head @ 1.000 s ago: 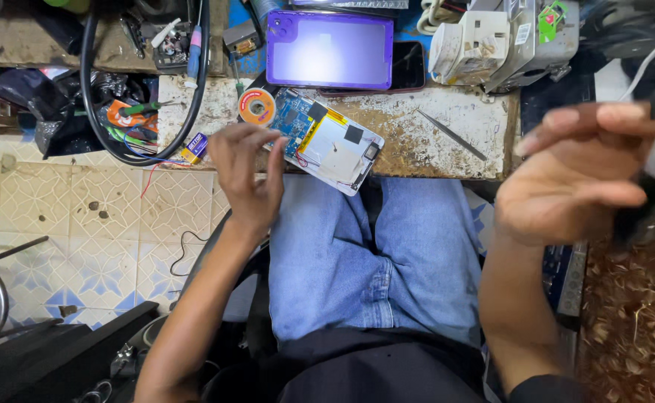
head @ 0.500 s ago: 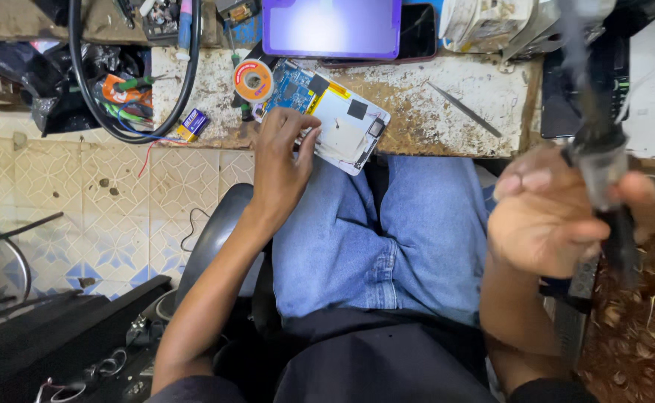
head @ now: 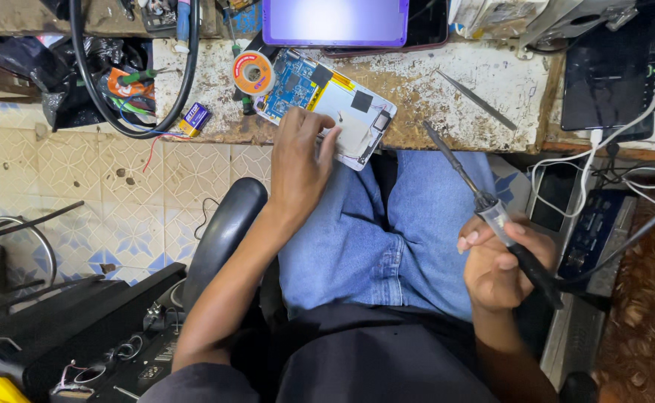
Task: The person sits in a chair with an electronic device on their lap and uses a soldering iron to apply solder to wires and components. They handle a spool of solder wire and manipulate the device's internal parts while seated.
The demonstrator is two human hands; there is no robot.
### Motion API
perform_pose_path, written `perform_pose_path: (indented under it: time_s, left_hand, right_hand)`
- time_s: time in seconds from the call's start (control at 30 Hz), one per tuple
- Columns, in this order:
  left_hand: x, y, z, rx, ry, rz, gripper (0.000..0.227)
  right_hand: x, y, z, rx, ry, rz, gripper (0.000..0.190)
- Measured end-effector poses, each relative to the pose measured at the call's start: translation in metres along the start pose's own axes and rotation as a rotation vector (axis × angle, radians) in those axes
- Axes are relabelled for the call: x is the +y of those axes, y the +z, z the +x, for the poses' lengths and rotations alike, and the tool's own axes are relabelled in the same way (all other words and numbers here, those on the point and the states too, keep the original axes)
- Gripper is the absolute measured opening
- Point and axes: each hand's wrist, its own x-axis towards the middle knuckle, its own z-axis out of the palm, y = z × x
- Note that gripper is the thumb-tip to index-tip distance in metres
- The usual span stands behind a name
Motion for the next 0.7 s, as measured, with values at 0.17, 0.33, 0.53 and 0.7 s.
perform_pose_path:
  time_s: [0.17, 0.33, 0.53, 0.7]
  left_hand:
    - [-0.007, 0.022, 0.000, 0.115, 0.018, 0.193, 0.016]
    - [-0.004, 0.027, 0.005, 0.130, 0.031, 0.273, 0.016]
    - [-0.004, 0.023, 0.009, 0.089, -0.011, 0.165, 0.012]
    - [0.001, 0.019, 0.010, 0.062, -0.057, 0.021, 0.010]
  right_hand:
    - [0.016, -0.021, 0.002, -0.094, -0.001, 0.140, 0.035]
    - [0.016, -0.023, -0.001, -0.085, 0.017, 0.147, 0.037]
    - [0.019, -0.024, 0.000, -0.088, 0.030, 0.146, 0.038]
    - [0.019, -0.021, 0.004, -0.120, 0.024, 0.160, 0.037]
